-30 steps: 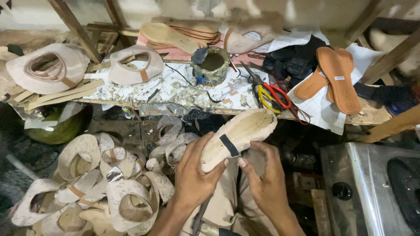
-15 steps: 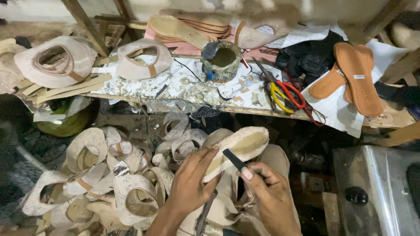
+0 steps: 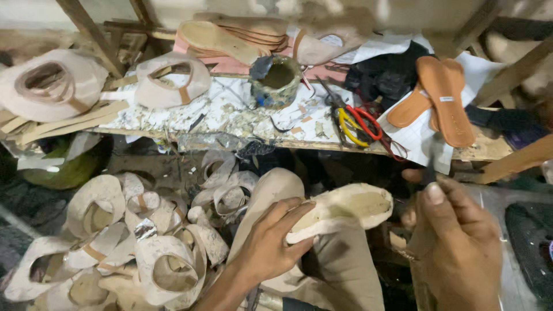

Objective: The person sits on the floor assembling ballet-flat shoe uppers. They hold a fabric shoe upper, trim excess material with scissors, hammer the sole edge, and attach a strap across the shoe, working on one shoe at a time.

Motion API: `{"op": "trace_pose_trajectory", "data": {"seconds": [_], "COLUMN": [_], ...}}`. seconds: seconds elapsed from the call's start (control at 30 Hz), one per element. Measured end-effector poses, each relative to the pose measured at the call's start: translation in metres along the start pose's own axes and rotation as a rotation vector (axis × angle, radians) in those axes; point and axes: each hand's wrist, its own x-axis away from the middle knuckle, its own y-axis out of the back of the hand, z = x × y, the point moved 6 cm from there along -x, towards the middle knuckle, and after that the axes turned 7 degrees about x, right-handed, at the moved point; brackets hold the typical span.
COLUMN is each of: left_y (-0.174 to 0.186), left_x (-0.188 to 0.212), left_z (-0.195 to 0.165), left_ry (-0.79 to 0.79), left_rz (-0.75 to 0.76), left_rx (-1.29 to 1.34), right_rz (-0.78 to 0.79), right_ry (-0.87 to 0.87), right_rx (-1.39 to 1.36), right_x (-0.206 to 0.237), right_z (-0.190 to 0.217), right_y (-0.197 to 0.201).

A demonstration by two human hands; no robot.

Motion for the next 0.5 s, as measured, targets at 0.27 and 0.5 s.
{"op": "trace_pose_trajectory", "data": {"seconds": [0.27,0.5], "left_y": [-0.008,-0.015], "left_x": [0.002,-0.034], "left_z": [0.0,0.006], "left_ry": [0.062,0.254], "left_rz": [0.406,0.065], "left_rx": [-0.04,0.806], "right_rz": [0.144,0.268], "right_ry": [0.118,0.112], "right_rx": [0.198,0.274], "right_x": [-0.007,-0.013], "right_z": [-0.034,-0.046], "right_y": [-0.023,-0.072]}}
